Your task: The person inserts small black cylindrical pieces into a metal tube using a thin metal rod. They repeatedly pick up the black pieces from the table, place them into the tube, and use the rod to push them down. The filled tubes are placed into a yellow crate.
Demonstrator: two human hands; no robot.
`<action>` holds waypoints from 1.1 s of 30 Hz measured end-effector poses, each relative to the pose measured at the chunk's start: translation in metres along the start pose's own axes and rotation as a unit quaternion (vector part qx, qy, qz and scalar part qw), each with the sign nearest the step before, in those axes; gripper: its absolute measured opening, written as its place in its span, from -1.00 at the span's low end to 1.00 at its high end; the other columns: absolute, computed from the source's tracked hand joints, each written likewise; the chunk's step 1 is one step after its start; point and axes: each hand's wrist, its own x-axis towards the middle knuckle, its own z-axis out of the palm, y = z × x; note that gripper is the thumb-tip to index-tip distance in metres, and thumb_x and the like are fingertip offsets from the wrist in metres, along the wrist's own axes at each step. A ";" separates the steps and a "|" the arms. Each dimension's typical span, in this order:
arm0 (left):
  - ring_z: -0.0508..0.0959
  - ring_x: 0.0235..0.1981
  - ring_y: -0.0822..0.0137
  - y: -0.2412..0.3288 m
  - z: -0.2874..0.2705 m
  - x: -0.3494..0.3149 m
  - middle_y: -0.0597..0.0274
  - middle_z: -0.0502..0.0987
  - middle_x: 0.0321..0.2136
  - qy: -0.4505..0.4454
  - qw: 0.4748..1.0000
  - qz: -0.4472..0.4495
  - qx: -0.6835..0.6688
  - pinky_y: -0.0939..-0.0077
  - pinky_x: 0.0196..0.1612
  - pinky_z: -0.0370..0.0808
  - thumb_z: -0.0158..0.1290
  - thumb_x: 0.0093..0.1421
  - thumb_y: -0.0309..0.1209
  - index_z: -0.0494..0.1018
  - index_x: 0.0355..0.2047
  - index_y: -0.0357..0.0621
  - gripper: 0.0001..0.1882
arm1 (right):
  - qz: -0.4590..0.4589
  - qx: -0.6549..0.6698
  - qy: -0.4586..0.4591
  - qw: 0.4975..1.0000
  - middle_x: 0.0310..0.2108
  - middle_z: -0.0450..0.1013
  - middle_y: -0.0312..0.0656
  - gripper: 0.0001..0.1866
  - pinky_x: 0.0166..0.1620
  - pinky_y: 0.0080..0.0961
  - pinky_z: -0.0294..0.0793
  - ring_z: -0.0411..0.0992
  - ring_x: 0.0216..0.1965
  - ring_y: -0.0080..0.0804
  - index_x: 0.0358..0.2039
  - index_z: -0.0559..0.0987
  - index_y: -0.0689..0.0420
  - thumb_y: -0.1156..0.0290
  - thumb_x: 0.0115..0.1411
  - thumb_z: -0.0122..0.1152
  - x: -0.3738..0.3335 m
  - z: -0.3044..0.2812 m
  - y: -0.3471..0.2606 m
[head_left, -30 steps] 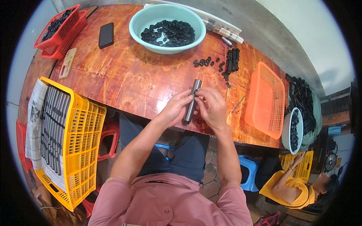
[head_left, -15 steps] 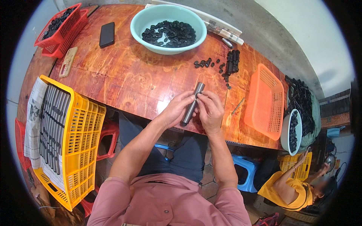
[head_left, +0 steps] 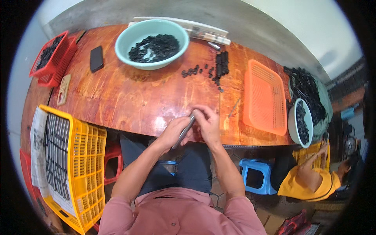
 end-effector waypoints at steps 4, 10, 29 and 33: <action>0.42 -0.68 0.49 -0.006 0.003 -0.012 0.30 0.45 -0.58 0.004 1.000 -0.003 -0.024 0.64 -0.63 0.36 -0.19 0.46 -0.14 0.44 -0.19 -0.20 -0.62 | 0.054 0.066 -0.041 0.996 -0.33 0.54 -0.25 -0.82 -0.30 -0.63 0.53 0.49 -0.32 -0.61 -0.12 0.61 0.26 0.50 0.29 0.21 -0.008 0.001 -0.004; 0.45 -0.67 0.48 0.004 0.001 -0.014 0.27 0.48 -0.60 0.006 0.999 -0.038 -0.006 0.63 -0.61 0.41 -0.17 0.45 -0.15 0.48 -0.18 -0.25 -0.60 | 0.046 0.055 -0.061 0.996 -0.35 0.54 -0.30 -0.79 -0.34 -0.65 0.50 0.46 -0.42 -0.65 -0.07 0.59 0.23 0.45 0.31 0.22 -0.012 -0.004 -0.005; 0.44 -0.60 0.55 0.006 0.007 -0.016 0.35 0.48 -0.52 -0.006 0.995 0.016 0.099 0.67 -0.50 0.39 -0.10 0.46 -0.17 0.46 -0.21 -0.20 -0.67 | -0.016 0.149 -0.047 0.988 -0.27 0.54 -0.25 -0.80 -0.29 -0.62 0.54 0.50 -0.32 -0.60 -0.06 0.55 0.24 0.49 0.33 0.18 -0.019 -0.018 0.001; 0.46 -0.50 0.58 0.010 0.006 -0.023 0.37 0.50 -0.48 -0.041 0.992 0.038 0.110 0.66 -0.40 0.42 -0.09 0.45 -0.24 0.48 -0.10 -0.22 -0.71 | 0.008 0.192 -0.054 0.980 -0.22 0.55 -0.22 -0.81 -0.22 -0.57 0.57 0.52 -0.29 -0.56 -0.06 0.53 0.24 0.54 0.32 0.17 -0.025 -0.018 -0.016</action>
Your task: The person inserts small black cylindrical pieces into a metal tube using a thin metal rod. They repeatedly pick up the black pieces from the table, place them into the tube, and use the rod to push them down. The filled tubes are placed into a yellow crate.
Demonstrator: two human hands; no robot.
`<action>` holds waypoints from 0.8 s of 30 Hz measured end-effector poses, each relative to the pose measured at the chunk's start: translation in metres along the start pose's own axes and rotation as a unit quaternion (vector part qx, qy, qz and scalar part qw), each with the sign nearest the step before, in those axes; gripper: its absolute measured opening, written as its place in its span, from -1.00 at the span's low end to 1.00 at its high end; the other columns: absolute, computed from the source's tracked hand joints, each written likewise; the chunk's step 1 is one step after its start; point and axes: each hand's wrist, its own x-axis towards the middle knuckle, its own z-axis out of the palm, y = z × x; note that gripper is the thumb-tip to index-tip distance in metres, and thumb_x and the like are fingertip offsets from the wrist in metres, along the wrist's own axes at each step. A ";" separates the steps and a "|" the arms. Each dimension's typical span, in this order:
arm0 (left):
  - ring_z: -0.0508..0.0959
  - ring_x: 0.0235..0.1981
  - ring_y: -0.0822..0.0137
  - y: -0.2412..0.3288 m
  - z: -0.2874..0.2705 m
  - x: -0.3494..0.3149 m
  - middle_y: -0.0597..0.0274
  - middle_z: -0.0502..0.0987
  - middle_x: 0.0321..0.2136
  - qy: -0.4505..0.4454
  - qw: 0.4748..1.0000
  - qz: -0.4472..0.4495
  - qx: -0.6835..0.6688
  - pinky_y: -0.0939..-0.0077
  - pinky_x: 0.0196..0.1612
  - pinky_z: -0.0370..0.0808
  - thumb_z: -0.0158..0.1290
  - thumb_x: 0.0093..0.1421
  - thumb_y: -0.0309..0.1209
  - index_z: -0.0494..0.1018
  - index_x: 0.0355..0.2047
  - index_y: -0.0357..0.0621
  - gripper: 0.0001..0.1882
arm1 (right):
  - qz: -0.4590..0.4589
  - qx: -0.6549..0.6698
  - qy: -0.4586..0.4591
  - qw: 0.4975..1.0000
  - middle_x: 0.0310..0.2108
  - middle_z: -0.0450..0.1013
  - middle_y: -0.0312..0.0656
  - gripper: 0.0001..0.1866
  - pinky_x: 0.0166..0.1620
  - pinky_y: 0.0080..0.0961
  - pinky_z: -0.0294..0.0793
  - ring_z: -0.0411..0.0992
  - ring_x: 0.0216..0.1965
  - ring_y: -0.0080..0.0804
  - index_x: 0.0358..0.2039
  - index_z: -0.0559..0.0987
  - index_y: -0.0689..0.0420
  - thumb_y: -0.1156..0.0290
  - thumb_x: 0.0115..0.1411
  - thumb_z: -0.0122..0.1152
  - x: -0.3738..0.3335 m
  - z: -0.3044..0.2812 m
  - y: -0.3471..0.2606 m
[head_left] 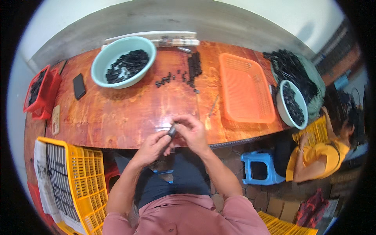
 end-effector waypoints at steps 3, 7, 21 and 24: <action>0.44 -0.50 0.58 -0.010 -0.005 -0.001 0.39 0.47 -0.48 -0.012 0.999 0.036 0.019 0.65 -0.41 0.41 -0.09 0.45 -0.24 0.47 0.00 -0.23 -0.67 | -0.042 -0.012 -0.005 0.999 -0.21 0.54 -0.20 -0.79 -0.29 -0.59 0.57 0.52 -0.32 -0.56 -0.05 0.52 0.23 0.55 0.31 0.16 0.000 0.004 -0.001; 0.46 -0.41 0.54 -0.012 -0.009 -0.001 0.33 0.51 -0.33 -0.007 0.998 0.037 0.054 0.59 -0.33 0.45 -0.10 0.46 -0.27 0.42 0.12 -0.24 -0.63 | -0.007 -0.070 0.010 0.997 -0.20 0.54 -0.22 -0.79 -0.24 -0.63 0.54 0.50 -0.27 -0.58 -0.06 0.54 0.25 0.52 0.30 0.17 0.003 -0.003 0.006; 0.50 -0.25 0.04 -0.014 -0.061 0.056 0.02 0.43 -0.29 0.148 0.672 0.313 0.654 0.18 -0.22 0.46 0.07 0.17 -0.35 0.43 -0.24 -0.30 -0.75 | 0.010 -0.229 -0.020 0.973 -0.26 0.53 -0.25 -0.80 -0.31 -0.59 0.49 0.46 -0.35 -0.55 -0.10 0.56 0.26 0.56 0.27 0.17 0.077 -0.021 0.023; 0.49 -0.28 0.16 -0.018 -0.067 0.066 0.11 0.44 -0.31 0.176 0.579 0.345 0.717 0.31 -0.27 0.44 0.03 0.14 -0.34 0.46 -0.31 -0.24 -0.79 | -0.016 -0.276 -0.033 0.961 -0.27 0.53 -0.24 -0.82 -0.30 -0.61 0.48 0.46 -0.34 -0.55 -0.12 0.58 0.26 0.58 0.25 0.16 0.097 -0.037 0.041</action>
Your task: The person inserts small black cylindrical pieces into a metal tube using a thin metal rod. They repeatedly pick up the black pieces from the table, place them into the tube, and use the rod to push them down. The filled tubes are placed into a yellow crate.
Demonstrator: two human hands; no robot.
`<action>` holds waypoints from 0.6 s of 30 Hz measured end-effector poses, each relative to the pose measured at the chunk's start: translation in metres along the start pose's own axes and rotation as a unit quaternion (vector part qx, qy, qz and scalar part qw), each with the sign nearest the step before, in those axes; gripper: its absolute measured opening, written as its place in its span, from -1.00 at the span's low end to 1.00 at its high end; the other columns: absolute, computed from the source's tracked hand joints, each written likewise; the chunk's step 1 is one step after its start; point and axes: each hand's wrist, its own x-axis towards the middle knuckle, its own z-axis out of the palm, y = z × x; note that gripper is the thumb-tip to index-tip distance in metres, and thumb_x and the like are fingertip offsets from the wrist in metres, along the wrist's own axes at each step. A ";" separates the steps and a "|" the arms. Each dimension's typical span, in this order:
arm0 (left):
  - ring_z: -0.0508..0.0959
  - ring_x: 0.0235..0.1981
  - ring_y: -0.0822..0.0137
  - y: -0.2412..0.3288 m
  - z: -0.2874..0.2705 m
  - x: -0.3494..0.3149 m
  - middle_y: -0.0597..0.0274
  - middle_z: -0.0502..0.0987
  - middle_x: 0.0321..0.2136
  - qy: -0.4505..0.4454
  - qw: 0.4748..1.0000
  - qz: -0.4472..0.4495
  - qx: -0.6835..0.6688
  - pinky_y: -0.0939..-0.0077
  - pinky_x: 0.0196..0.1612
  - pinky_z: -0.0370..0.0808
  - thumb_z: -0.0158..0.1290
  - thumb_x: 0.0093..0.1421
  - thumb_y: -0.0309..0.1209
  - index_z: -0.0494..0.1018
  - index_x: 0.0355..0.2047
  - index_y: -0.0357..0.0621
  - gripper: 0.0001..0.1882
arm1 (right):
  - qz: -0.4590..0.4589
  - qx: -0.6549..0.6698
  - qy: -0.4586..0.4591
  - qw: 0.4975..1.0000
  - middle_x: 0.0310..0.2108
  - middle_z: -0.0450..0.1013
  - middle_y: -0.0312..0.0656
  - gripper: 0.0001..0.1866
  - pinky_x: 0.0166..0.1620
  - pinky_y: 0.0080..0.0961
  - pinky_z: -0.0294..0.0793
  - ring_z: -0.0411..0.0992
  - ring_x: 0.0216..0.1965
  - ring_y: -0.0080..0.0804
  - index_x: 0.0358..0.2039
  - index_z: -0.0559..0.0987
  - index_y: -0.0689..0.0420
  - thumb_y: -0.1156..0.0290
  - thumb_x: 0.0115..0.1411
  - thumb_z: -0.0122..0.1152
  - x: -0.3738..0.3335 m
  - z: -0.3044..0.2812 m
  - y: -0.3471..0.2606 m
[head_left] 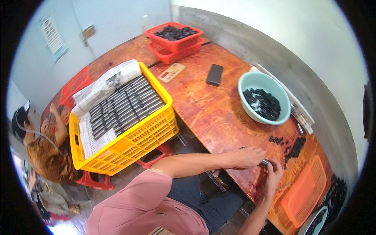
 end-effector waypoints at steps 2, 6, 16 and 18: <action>0.48 -0.27 0.22 0.000 0.003 0.004 0.16 0.43 -0.32 0.013 0.999 0.011 0.027 0.37 -0.28 0.42 0.03 0.13 -0.33 0.47 -0.33 -0.22 -0.79 | -0.014 0.006 0.004 1.000 -0.24 0.52 -0.22 -0.80 -0.27 -0.60 0.49 0.47 -0.30 -0.53 -0.10 0.56 0.28 0.60 0.26 0.15 0.005 -0.006 0.011; 0.46 -0.24 0.25 -0.002 0.007 0.006 0.20 0.41 -0.34 0.024 0.999 0.003 0.028 0.39 -0.24 0.40 0.04 0.11 -0.33 0.47 -0.31 -0.21 -0.79 | 0.024 0.024 -0.015 0.999 -0.22 0.50 -0.21 -0.77 -0.14 -0.57 0.50 0.48 -0.21 -0.49 -0.06 0.53 0.30 0.63 0.26 0.11 0.006 -0.003 0.001; 0.48 -0.24 0.18 0.003 0.014 0.000 0.17 0.42 -0.34 0.078 0.988 -0.084 -0.106 0.30 -0.23 0.41 0.02 0.14 -0.40 0.45 -0.28 -0.20 -0.83 | -0.051 -0.008 0.007 0.999 -0.14 0.48 -0.14 -0.76 -0.01 -0.49 0.50 0.46 -0.13 -0.41 -0.05 0.51 0.34 0.65 0.27 0.11 -0.005 0.001 0.018; 0.49 -0.24 0.17 0.005 0.018 -0.002 0.16 0.44 -0.33 0.081 0.986 -0.090 -0.115 0.31 -0.25 0.42 0.01 0.14 -0.40 0.45 -0.27 -0.22 -0.81 | -0.079 -0.020 0.022 0.996 -0.13 0.49 -0.13 -0.77 0.01 -0.47 0.50 0.46 -0.11 -0.39 -0.06 0.52 0.34 0.65 0.26 0.11 -0.011 0.005 0.018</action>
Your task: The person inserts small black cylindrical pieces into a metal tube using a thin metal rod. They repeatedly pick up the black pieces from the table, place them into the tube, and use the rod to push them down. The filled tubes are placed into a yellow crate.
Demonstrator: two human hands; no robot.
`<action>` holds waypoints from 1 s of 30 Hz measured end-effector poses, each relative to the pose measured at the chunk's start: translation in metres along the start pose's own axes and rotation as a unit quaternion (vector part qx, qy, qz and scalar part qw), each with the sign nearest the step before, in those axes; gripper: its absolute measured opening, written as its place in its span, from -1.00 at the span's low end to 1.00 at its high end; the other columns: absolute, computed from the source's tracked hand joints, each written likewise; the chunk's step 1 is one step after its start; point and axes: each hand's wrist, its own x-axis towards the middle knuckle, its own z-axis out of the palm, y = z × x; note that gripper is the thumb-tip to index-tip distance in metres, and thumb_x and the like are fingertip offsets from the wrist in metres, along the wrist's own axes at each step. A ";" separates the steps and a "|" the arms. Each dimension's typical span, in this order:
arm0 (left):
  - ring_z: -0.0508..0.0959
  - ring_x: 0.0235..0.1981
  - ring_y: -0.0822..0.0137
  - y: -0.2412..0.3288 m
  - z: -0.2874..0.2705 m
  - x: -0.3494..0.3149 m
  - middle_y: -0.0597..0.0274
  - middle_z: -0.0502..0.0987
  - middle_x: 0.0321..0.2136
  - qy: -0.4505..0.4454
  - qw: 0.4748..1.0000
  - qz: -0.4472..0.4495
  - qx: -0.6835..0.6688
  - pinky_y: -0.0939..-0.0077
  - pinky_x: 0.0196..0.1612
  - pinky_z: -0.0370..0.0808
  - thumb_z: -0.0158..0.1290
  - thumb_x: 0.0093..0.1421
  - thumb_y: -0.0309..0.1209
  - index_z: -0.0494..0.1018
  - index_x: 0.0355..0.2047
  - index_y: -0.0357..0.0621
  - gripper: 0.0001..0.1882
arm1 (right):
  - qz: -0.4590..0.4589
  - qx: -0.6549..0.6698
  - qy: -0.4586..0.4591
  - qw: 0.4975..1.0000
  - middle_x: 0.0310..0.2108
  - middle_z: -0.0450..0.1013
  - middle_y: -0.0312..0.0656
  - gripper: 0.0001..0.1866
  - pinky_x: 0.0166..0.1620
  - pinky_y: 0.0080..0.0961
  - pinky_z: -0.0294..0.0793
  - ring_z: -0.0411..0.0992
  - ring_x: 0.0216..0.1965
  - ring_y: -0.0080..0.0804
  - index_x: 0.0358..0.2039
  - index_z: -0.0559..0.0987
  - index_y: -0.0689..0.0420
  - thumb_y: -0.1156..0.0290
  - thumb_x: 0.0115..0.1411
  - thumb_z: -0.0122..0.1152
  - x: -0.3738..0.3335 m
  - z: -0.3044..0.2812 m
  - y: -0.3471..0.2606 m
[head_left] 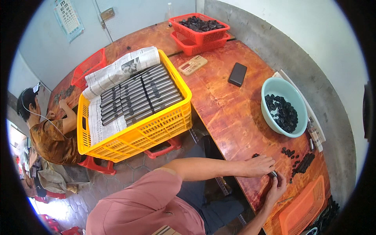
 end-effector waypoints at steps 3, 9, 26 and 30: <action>0.52 -0.25 0.17 0.002 0.004 -0.001 0.14 0.46 -0.33 -0.001 1.000 0.007 0.019 0.32 -0.28 0.42 0.00 0.14 -0.40 0.45 -0.27 -0.23 -0.81 | -0.056 -0.065 0.005 0.996 -0.13 0.50 -0.11 -0.78 0.03 -0.46 0.51 0.47 -0.09 -0.37 -0.09 0.54 0.34 0.65 0.25 0.11 -0.006 0.000 -0.005; 0.53 -0.21 -0.01 -0.007 0.012 -0.004 -0.01 0.49 -0.30 -0.083 0.995 -0.021 -0.056 0.12 -0.11 0.50 0.00 0.15 -0.42 0.46 -0.11 -0.30 -0.69 | -0.076 -0.148 0.042 0.985 -0.23 0.58 -0.08 -0.84 -0.03 -0.42 0.53 0.55 -0.17 -0.28 -0.20 0.61 0.29 0.60 0.19 0.22 -0.009 0.005 -0.008; 0.51 -0.25 0.11 -0.001 -0.025 0.018 0.17 0.48 -0.35 -0.140 0.990 0.023 -0.008 0.22 -0.21 0.45 0.19 0.16 -0.31 0.51 -0.06 -0.09 -0.66 | -0.018 -0.345 0.053 0.937 -0.33 0.51 0.12 -0.70 -0.12 -0.10 0.42 0.47 -0.21 0.08 -0.33 0.60 0.28 0.26 0.23 0.14 0.066 0.037 -0.027; 0.51 -0.23 0.09 0.001 -0.028 0.020 0.14 0.48 -0.34 -0.148 0.988 -0.001 -0.034 0.21 -0.18 0.46 0.20 0.15 -0.29 0.51 -0.07 -0.11 -0.66 | -0.023 -0.402 0.079 0.912 -0.24 0.48 0.12 -0.70 -0.01 -0.07 0.35 0.42 -0.11 0.08 -0.22 0.58 0.26 0.27 0.25 0.08 0.065 0.040 -0.014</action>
